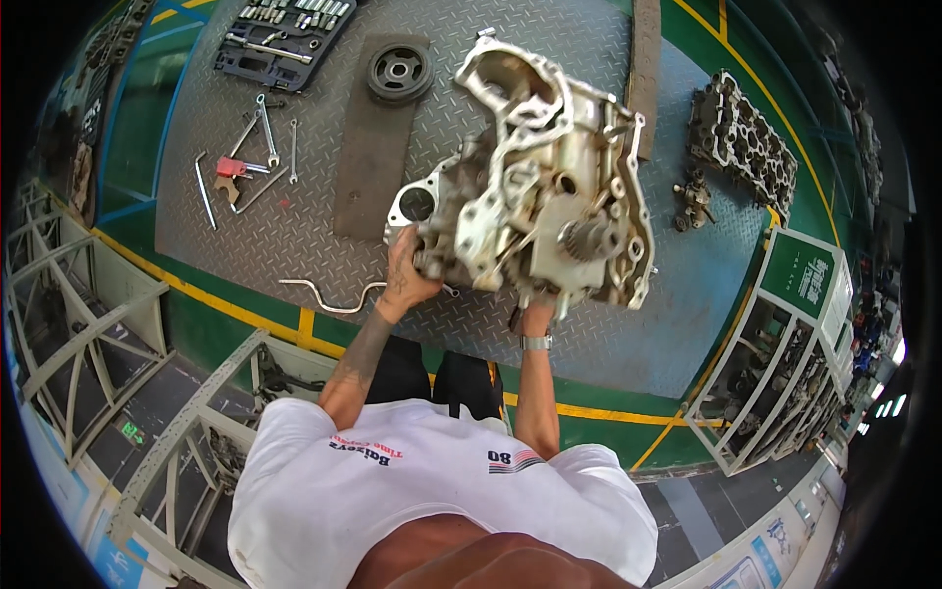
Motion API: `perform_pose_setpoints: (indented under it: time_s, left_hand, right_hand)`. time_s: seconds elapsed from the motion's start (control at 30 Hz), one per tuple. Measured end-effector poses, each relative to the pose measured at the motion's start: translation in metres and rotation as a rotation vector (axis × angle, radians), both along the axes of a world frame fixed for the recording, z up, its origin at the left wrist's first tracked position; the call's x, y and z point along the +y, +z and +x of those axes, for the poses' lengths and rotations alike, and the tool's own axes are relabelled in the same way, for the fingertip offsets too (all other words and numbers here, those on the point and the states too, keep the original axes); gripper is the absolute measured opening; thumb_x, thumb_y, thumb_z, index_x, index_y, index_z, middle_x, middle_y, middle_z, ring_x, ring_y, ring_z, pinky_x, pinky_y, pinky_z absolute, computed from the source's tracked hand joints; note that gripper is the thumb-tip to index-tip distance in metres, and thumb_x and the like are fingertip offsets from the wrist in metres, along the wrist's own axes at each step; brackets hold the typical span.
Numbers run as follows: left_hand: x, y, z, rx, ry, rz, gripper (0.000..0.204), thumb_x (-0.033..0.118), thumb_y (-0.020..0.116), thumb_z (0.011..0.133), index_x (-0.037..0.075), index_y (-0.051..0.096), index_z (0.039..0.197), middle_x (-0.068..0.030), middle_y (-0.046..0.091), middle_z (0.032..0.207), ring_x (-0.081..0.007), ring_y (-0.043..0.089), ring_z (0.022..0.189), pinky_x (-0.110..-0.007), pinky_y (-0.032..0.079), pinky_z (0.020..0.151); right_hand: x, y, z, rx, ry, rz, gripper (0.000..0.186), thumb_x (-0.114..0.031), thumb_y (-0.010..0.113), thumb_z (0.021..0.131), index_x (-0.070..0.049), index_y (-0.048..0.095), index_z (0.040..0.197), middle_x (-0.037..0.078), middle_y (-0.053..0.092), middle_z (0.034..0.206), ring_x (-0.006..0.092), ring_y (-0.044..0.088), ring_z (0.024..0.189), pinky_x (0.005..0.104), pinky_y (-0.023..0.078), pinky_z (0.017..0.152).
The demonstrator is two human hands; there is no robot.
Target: Disassembling and inspecting engine components on a workshop stand.
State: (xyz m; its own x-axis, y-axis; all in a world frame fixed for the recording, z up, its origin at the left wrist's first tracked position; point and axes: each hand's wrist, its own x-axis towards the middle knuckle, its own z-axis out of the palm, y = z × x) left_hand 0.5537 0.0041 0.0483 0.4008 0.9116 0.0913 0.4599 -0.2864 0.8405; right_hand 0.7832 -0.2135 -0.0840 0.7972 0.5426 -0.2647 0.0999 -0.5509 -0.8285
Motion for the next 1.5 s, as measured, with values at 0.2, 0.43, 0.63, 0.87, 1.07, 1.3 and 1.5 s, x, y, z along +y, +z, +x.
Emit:
perform_pose_setpoints:
  time_s: [0.2,0.43,0.63,0.87,1.07,1.3,1.5]
  left_hand:
    - [0.068,0.081,0.036,0.085,0.182,0.124,0.045,0.018,0.080,0.060,-0.002,0.061,0.096,-0.0229,0.065,0.089,-0.0441,0.061,0.085,-0.046,0.049,0.073]
    - [0.134,0.113,0.052,0.148,0.180,-0.256,0.042,0.028,0.070,0.071,-0.008,0.067,0.091,-0.0314,0.065,0.090,-0.0449,0.064,0.092,-0.045,0.051,0.081]
    - [0.127,0.093,0.053,0.103,0.302,-0.207,0.046,0.033,0.069,0.070,-0.011,0.067,0.082,-0.0346,0.064,0.088,-0.0446,0.066,0.088,-0.045,0.052,0.079]
    - [0.134,0.085,0.058,0.233,0.142,-0.191,0.040,0.035,0.065,0.066,-0.003,0.069,0.077,-0.0266,0.065,0.076,-0.0408,0.067,0.075,-0.046,0.052,0.067]
    - [0.142,0.096,0.072,0.360,0.111,-0.406,0.052,0.044,0.063,0.068,-0.006,0.069,0.080,-0.0278,0.067,0.085,-0.0371,0.069,0.085,-0.042,0.054,0.075]
    - [0.169,0.108,0.062,0.472,-0.194,-0.470,0.062,0.058,0.061,0.078,-0.003,0.072,0.081,-0.0256,0.069,0.084,-0.0382,0.068,0.089,-0.045,0.051,0.081]
    - [0.296,0.034,0.080,0.427,-0.058,0.134,0.037,0.037,0.051,0.094,0.004,0.068,0.101,-0.0185,0.067,0.104,-0.0378,0.061,0.103,-0.044,0.050,0.090]
  right_hand:
    - [0.172,0.198,0.003,-0.115,-0.087,0.316,0.031,0.006,0.064,0.071,0.008,0.064,0.103,0.015,0.070,0.105,0.0200,0.066,0.094,0.0328,0.049,0.087]
    - [0.229,0.208,0.023,-0.463,0.040,0.225,0.029,-0.004,0.069,0.066,0.003,0.066,0.094,0.021,0.070,0.090,0.0405,0.065,0.087,0.0401,0.050,0.079]
    - [0.246,0.202,0.048,-0.553,0.216,0.189,0.026,-0.009,0.069,0.066,0.003,0.067,0.089,0.021,0.070,0.081,0.0397,0.067,0.080,0.0417,0.052,0.073]
    - [0.215,0.196,0.045,-0.454,0.056,0.009,0.025,-0.013,0.062,0.064,0.008,0.065,0.079,0.025,0.067,0.072,0.0371,0.064,0.064,0.0449,0.050,0.066]
    - [0.217,0.187,0.053,-0.362,0.029,-0.286,0.028,-0.017,0.063,0.065,0.009,0.065,0.075,0.031,0.066,0.075,0.0464,0.066,0.076,0.0466,0.052,0.073]
    - [0.217,0.189,0.055,-0.270,0.034,-0.122,0.022,-0.011,0.062,0.065,0.010,0.054,0.062,0.026,0.061,0.062,0.0411,0.061,0.061,0.0466,0.048,0.064]
    - [0.197,0.198,0.050,-0.343,0.061,-0.238,0.031,-0.014,0.070,0.066,0.011,0.052,0.064,0.026,0.059,0.061,0.0422,0.061,0.061,0.0464,0.048,0.064]
